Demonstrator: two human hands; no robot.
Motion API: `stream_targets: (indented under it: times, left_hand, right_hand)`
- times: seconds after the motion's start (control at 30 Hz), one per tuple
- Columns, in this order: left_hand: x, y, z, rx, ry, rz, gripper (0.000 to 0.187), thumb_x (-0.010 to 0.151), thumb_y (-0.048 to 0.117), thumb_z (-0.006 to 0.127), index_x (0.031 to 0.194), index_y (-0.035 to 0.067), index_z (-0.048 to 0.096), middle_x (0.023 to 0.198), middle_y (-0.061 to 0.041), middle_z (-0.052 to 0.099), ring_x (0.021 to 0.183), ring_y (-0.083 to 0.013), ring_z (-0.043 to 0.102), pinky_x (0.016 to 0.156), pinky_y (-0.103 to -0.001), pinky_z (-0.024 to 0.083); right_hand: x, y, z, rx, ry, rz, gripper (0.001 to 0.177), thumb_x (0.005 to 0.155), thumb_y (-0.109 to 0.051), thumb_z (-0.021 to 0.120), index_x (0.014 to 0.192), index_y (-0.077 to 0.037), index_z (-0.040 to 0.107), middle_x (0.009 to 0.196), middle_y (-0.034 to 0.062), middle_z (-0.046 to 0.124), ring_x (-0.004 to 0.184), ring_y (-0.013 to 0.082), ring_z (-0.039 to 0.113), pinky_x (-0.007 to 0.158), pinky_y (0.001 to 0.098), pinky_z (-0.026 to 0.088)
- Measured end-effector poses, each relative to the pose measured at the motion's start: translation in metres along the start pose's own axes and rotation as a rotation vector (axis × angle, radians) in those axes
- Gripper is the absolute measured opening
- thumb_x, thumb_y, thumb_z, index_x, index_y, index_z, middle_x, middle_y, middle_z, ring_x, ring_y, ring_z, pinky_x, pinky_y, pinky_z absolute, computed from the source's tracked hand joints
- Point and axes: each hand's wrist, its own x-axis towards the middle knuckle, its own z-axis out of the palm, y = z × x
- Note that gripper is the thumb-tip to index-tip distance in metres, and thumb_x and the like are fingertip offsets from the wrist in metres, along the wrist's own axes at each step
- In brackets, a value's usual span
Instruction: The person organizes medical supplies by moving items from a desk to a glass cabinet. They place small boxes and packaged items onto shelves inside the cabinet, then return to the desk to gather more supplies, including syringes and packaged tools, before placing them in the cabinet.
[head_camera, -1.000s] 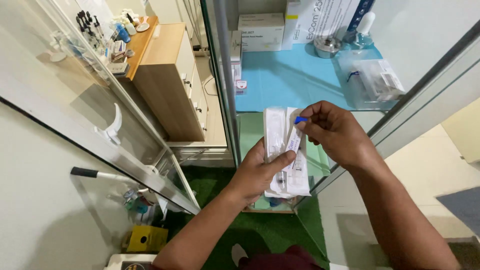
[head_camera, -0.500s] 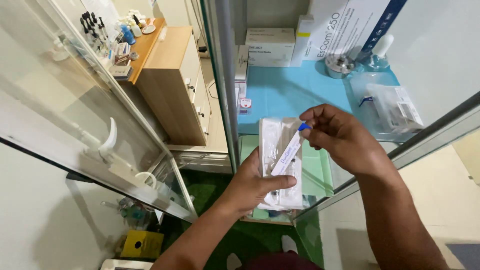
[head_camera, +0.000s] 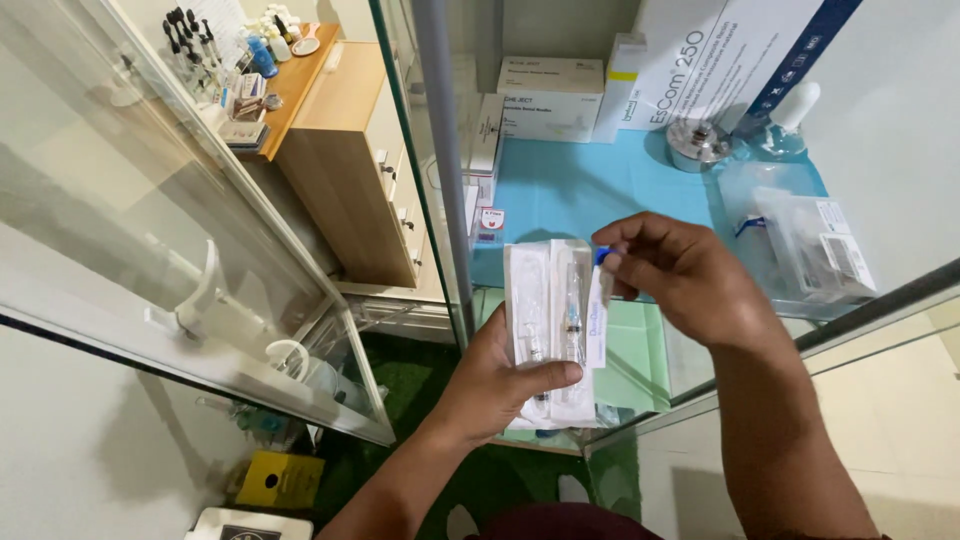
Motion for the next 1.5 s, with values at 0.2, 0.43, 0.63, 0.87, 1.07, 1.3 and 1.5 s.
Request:
stream_targets:
  times: [0.2, 0.43, 0.63, 0.87, 1.07, 1.3, 1.5]
  left_hand:
    - [0.004, 0.0, -0.001, 0.014, 0.014, 0.003, 0.07, 0.082, -0.003, 0.078, 0.145, 0.0, 0.047, 0.123, -0.009, 0.066, 0.111, -0.0167, 0.065, 0.095, -0.034, 0.056]
    - [0.001, -0.005, -0.006, 0.084, 0.072, -0.015, 0.072, 0.079, -0.003, 0.078, 0.144, -0.001, 0.047, 0.122, -0.01, 0.067, 0.11, -0.0171, 0.066, 0.095, -0.034, 0.055]
    - [-0.005, -0.007, -0.011, 0.073, 0.058, 0.005, 0.073, 0.079, -0.003, 0.078, 0.145, 0.0, 0.046, 0.125, -0.009, 0.066, 0.113, -0.0164, 0.064, 0.097, -0.034, 0.055]
    - [-0.013, -0.009, -0.014, 0.037, 0.062, -0.023, 0.076, 0.078, -0.002, 0.079, 0.146, 0.001, 0.046, 0.126, -0.009, 0.067, 0.114, -0.0173, 0.065, 0.099, -0.035, 0.055]
    - [-0.017, -0.01, -0.01, 0.019, 0.064, 0.0, 0.078, 0.077, -0.003, 0.08, 0.146, 0.002, 0.045, 0.125, -0.007, 0.066, 0.113, -0.0158, 0.064, 0.097, -0.034, 0.055]
    - [-0.021, -0.008, -0.014, 0.062, 0.051, -0.008, 0.073, 0.079, -0.002, 0.08, 0.143, 0.001, 0.046, 0.121, -0.007, 0.066, 0.109, -0.0146, 0.064, 0.095, -0.033, 0.056]
    - [-0.021, -0.005, -0.015, 0.079, 0.05, 0.005, 0.073, 0.079, -0.001, 0.081, 0.144, -0.001, 0.046, 0.12, -0.008, 0.067, 0.108, -0.0146, 0.065, 0.096, -0.033, 0.056]
  right_hand:
    - [0.001, 0.011, -0.001, 0.128, -0.085, 0.042, 0.02, 0.097, -0.004, 0.066, 0.113, 0.006, 0.069, 0.083, 0.0047, 0.066, 0.073, 0.0128, 0.057, 0.067, 0.0291, 0.051]
    - [0.001, -0.005, -0.02, 0.078, -0.019, 0.087, 0.022, 0.097, -0.005, 0.063, 0.116, 0.002, 0.073, 0.081, 0.0049, 0.066, 0.074, 0.0126, 0.056, 0.067, 0.0292, 0.05]
    - [0.011, -0.011, -0.021, 0.021, 0.025, 0.003, 0.019, 0.097, -0.004, 0.064, 0.114, 0.003, 0.071, 0.085, 0.0072, 0.068, 0.077, 0.0152, 0.06, 0.07, 0.0304, 0.052]
    - [0.071, -0.035, -0.022, 0.069, 0.21, -0.21, 0.018, 0.102, 0.0, 0.06, 0.119, 0.005, 0.062, 0.1, 0.0156, 0.071, 0.086, 0.0219, 0.072, 0.079, 0.0346, 0.061]
    - [0.2, 0.003, -0.011, 0.213, 0.352, -0.262, 0.02, 0.096, 0.002, 0.064, 0.115, 0.005, 0.058, 0.097, 0.0178, 0.07, 0.075, 0.0228, 0.075, 0.062, 0.0333, 0.063]
    - [0.23, 0.019, 0.024, -0.303, 0.484, -0.314, 0.004, 0.091, 0.0, 0.064, 0.094, 0.002, 0.066, 0.084, 0.0184, 0.074, 0.065, 0.0241, 0.076, 0.057, 0.0348, 0.059]
    - [0.235, 0.038, 0.023, -0.914, 0.602, -0.662, 0.006, 0.088, 0.003, 0.067, 0.087, 0.002, 0.073, 0.09, 0.0236, 0.07, 0.083, 0.0439, 0.069, 0.075, 0.0508, 0.056]
